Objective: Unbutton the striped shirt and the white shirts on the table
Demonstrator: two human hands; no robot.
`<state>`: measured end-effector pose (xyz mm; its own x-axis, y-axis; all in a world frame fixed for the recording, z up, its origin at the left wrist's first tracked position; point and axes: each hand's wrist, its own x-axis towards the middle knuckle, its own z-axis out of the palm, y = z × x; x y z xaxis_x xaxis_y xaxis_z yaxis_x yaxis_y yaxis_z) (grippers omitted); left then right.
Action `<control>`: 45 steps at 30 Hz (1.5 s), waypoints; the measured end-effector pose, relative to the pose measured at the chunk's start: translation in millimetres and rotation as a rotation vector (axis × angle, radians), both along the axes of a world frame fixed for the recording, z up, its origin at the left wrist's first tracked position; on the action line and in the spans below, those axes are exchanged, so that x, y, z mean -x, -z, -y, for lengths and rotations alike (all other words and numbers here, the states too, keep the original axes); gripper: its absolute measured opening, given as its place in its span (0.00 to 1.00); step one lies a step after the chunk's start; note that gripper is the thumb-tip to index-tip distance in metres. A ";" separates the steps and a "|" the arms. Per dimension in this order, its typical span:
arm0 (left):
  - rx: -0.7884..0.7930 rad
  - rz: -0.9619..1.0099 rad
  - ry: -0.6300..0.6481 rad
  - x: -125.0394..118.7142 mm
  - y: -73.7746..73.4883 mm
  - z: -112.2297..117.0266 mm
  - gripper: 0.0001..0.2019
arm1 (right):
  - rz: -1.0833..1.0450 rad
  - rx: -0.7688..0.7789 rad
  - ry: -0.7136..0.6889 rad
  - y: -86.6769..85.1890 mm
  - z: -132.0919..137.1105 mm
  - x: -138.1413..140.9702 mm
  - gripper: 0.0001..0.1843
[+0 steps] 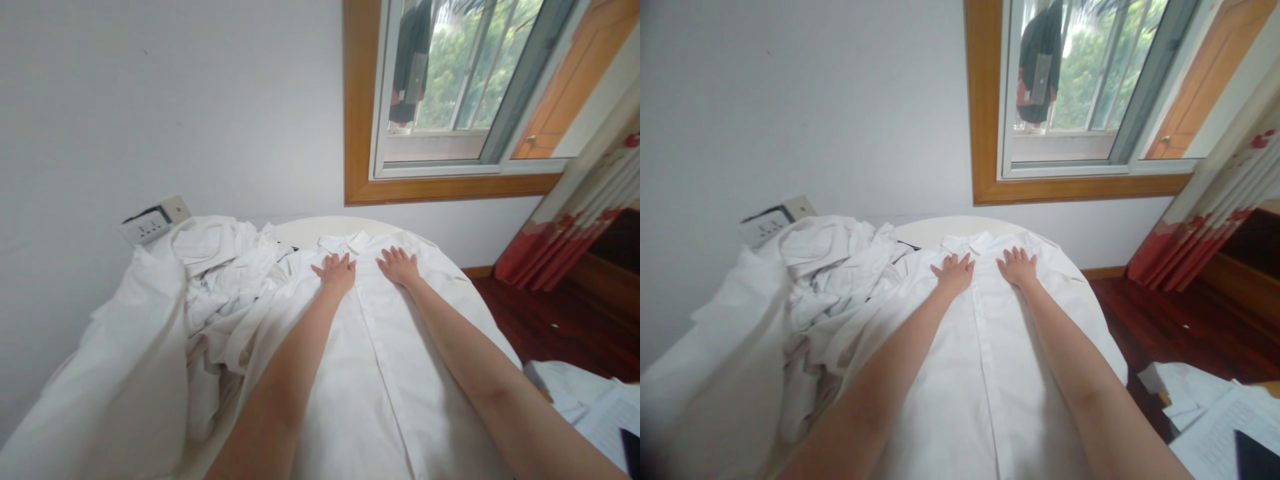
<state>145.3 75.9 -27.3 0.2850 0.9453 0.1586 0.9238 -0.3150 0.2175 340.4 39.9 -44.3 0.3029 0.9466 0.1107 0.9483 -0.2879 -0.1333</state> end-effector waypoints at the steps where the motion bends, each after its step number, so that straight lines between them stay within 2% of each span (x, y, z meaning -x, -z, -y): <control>1: 0.007 -0.007 -0.008 -1.6 0.6 -0.9 0.26 | -0.004 -0.004 0.000 -0.1 -0.4 0.0 0.35; 10: -0.022 -0.006 0.014 7.0 7.3 -8.8 0.24 | -0.038 -0.011 0.096 -16.7 -14.6 4.0 0.32; 16: -0.028 -0.036 0.086 16.2 9.6 -20.4 0.23 | -0.036 -0.039 0.083 -9.0 -20.1 -2.4 0.33; 20: -0.061 -0.043 0.067 14.9 11.5 -19.5 0.24 | 0.016 -0.161 0.069 -7.3 -14.0 -0.3 0.27; 23: -0.129 -0.036 0.068 13.5 9.4 -14.3 0.23 | 0.125 -0.312 0.011 -13.6 -6.4 4.6 0.22; 25: -0.187 -0.026 0.063 13.2 6.4 -9.9 0.20 | 0.165 -0.349 -0.038 -20.5 -1.1 11.0 0.20; 28: -0.226 -0.033 0.055 13.0 -0.3 -1.8 0.17 | 0.090 -0.268 -0.083 -28.4 7.3 30.8 0.20; 31: -0.254 -0.045 0.052 16.2 -10.1 6.4 0.16 | -0.012 -0.149 -0.212 -25.5 17.4 58.5 0.21; 34: -0.342 -0.052 0.011 30.5 -21.7 11.6 0.18 | -0.022 -0.098 -0.274 -15.2 26.6 77.9 0.27; 38: -0.425 -0.072 -0.126 68.3 -34.3 11.8 0.19 | -0.022 -0.035 -0.286 -8.0 31.0 78.3 0.31; 42: -0.315 -0.184 -0.235 102.6 -42.0 6.9 0.20 | -0.008 -0.018 -0.301 -9.9 29.6 64.7 0.32; 45: -0.210 -0.243 -0.231 113.5 -47.4 -1.0 0.20 | 0.007 -0.004 -0.319 -10.7 28.7 54.8 0.32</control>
<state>31.9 76.9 20.2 0.1221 0.9430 0.3095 0.9922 -0.1075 -0.0638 285.5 11.2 -33.6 -0.0103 0.9932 0.1160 0.9915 0.0252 -0.1274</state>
